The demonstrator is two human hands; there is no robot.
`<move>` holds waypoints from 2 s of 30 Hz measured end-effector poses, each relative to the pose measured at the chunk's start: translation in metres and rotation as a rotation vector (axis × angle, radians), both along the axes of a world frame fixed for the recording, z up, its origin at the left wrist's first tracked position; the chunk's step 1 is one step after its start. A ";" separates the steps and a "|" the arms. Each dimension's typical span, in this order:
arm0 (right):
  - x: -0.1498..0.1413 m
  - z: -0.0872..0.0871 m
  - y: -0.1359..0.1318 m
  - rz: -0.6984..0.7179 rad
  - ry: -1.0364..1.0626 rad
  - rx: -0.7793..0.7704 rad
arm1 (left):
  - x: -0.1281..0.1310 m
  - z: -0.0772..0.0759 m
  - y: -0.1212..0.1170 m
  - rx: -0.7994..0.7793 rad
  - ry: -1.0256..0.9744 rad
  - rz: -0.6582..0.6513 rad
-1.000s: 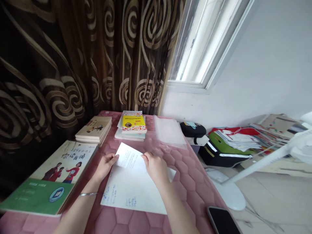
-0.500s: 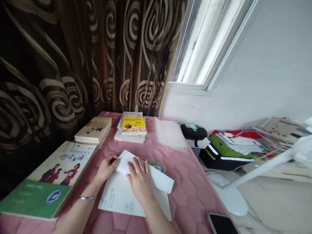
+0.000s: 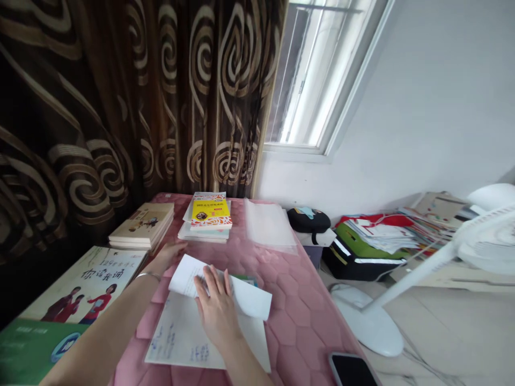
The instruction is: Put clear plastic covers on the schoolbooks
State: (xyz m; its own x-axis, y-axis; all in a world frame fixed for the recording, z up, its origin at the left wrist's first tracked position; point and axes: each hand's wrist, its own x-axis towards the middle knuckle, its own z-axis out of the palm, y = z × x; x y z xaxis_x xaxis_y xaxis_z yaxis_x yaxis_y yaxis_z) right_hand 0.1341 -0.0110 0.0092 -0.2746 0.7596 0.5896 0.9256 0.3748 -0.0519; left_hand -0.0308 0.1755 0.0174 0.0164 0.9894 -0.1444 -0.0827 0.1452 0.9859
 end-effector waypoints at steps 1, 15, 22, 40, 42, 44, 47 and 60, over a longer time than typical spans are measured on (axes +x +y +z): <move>0.000 0.000 0.000 -0.001 0.002 -0.002 | 0.001 0.004 0.000 -0.025 -0.020 -0.044; -0.004 -0.003 -0.004 0.057 -0.012 -0.047 | -0.013 -0.009 -0.089 0.086 -0.231 0.052; -0.007 -0.009 -0.003 0.041 -0.007 -0.028 | -0.011 -0.006 -0.106 0.048 -0.322 -0.004; -0.007 -0.010 -0.002 0.057 -0.031 -0.002 | -0.008 -0.006 -0.110 0.117 -0.277 -0.113; -0.008 -0.010 -0.002 0.050 -0.029 0.005 | -0.007 -0.005 -0.111 0.123 -0.305 -0.136; -0.008 -0.010 -0.002 0.047 -0.022 0.015 | -0.005 -0.004 -0.112 0.130 -0.325 -0.118; -0.008 -0.011 -0.002 0.063 -0.015 0.024 | -0.006 -0.002 -0.112 0.112 -0.373 -0.043; -0.010 -0.010 -0.003 0.058 0.017 0.046 | -0.005 -0.002 -0.113 0.087 -0.405 -0.004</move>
State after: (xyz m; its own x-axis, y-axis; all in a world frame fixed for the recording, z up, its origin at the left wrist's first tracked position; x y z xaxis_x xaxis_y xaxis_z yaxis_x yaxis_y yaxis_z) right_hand 0.1238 -0.0143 -0.0003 -0.3073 0.7147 0.6283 0.9013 0.4304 -0.0487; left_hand -0.0356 0.0630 0.0154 0.0586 0.9974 -0.0411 -0.4657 0.0637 0.8826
